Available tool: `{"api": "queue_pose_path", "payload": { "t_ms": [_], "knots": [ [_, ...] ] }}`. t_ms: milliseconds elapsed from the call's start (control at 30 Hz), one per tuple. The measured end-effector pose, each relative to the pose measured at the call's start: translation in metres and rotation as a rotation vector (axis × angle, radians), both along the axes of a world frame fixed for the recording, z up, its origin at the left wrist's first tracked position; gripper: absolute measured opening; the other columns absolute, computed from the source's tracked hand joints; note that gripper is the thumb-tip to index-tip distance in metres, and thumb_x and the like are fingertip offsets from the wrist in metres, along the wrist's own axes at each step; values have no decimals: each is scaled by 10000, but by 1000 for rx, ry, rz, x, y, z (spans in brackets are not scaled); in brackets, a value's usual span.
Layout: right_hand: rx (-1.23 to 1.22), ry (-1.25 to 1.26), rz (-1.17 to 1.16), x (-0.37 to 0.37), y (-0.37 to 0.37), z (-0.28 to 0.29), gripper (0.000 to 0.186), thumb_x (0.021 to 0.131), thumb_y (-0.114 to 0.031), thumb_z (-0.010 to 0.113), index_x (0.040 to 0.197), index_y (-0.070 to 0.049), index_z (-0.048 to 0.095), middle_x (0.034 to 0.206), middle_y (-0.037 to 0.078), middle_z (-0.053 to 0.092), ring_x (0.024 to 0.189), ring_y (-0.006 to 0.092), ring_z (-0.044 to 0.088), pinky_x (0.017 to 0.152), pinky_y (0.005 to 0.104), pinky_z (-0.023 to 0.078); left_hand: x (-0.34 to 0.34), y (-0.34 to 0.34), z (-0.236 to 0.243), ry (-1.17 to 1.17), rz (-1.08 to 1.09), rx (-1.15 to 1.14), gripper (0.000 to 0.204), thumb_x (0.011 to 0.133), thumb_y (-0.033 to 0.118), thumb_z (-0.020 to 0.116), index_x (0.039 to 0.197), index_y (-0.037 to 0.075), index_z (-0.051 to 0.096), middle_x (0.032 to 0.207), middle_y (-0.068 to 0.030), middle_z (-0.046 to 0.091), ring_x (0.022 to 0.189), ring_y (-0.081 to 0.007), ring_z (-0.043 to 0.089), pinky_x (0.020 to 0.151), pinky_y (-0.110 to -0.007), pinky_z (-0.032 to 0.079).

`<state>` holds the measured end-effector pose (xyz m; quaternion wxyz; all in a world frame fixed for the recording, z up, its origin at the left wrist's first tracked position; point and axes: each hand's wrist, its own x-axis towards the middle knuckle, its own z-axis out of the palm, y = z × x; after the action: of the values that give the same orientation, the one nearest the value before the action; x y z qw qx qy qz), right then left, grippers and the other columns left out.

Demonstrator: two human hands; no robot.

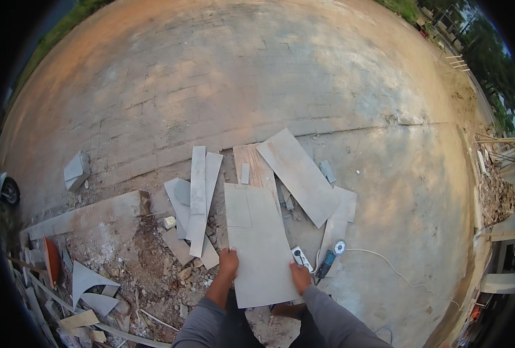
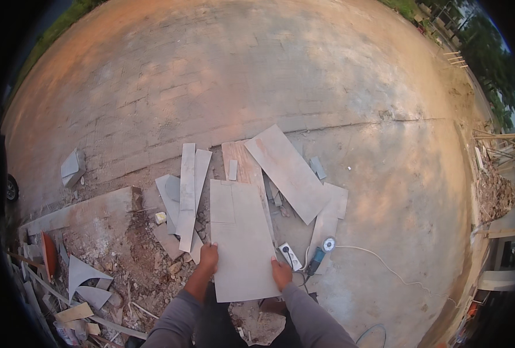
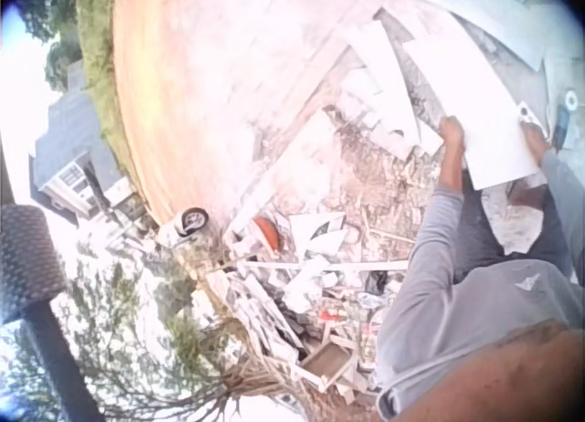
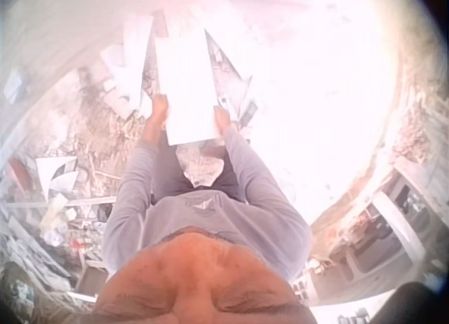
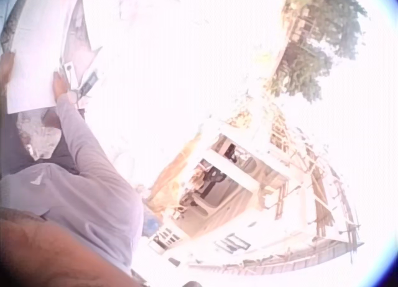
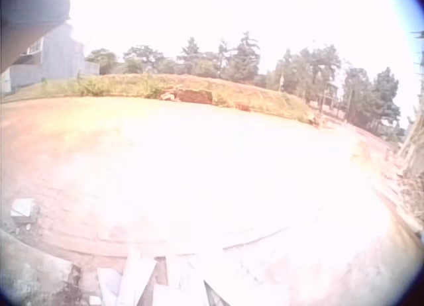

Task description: The person holds an angle grinder and cuts a rectangular notch into a ceramic tile while it rests on wooden boards on the ground.

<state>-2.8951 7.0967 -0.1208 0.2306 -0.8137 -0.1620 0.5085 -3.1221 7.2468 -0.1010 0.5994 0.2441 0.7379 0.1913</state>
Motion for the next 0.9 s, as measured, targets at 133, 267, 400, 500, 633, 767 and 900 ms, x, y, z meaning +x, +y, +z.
{"api": "queue_pose_path", "payload": {
  "t_ms": [133, 267, 400, 500, 633, 767, 900],
  "knots": [
    [89, -2, -130, -2, 28, -68, 564, 917, -481, 554, 871, 74, 643, 818, 221, 656, 800, 309, 610, 748, 410, 446, 10, 22, -68, 1, 29, 120, 276, 968, 153, 508, 1095, -89, 551, 945, -140, 615, 848, -204, 556, 757, -366, 456],
    [129, 26, -186, 11, 30, -159, 521, 921, -450, 573, 828, 61, 624, 768, 156, 632, 737, 247, 568, 697, 396, 437, 19, 31, -129, 23, -61, 176, 250, 973, 165, 506, 1028, -76, 544, 910, -150, 608, 825, -216, 559, 742, -377, 452],
    [186, -10, -174, -10, 15, -198, 512, 926, -437, 574, 776, 53, 580, 721, 156, 591, 681, 235, 527, 666, 398, 423, 18, 19, -147, 195, -203, 265, 253, 978, 183, 501, 976, -68, 536, 892, -187, 605, 807, -247, 573, 737, -393, 453],
    [220, -92, -89, -27, 13, -190, 531, 927, -445, 567, 747, 55, 553, 704, 210, 571, 666, 291, 531, 662, 425, 414, 3, 13, -152, 255, -242, 327, 269, 981, 199, 496, 951, -66, 533, 886, -214, 599, 802, -284, 583, 731, -411, 450],
    [269, -140, -75, -22, 8, -191, 534, 926, -448, 564, 749, 56, 558, 736, 241, 585, 701, 356, 567, 681, 452, 422, 11, 4, -158, 325, -309, 408, 283, 983, 210, 489, 920, -63, 534, 870, -239, 593, 805, -329, 594, 726, -431, 445],
    [388, -228, -16, -17, 15, -221, 515, 927, -440, 565, 764, 48, 579, 750, 211, 598, 719, 328, 565, 685, 430, 430, 7, 7, -184, 356, -296, 510, 294, 979, 216, 494, 909, -65, 542, 852, -247, 594, 794, -357, 594, 735, -446, 446],
    [450, -198, -48, -7, 38, -248, 474, 922, -412, 595, 748, 29, 588, 661, 120, 578, 623, 190, 501, 615, 371, 419, 16, 28, -197, 390, -278, 496, 308, 971, 227, 506, 935, -75, 561, 903, -257, 614, 841, -371, 609, 765, -447, 454]
  ]
}}
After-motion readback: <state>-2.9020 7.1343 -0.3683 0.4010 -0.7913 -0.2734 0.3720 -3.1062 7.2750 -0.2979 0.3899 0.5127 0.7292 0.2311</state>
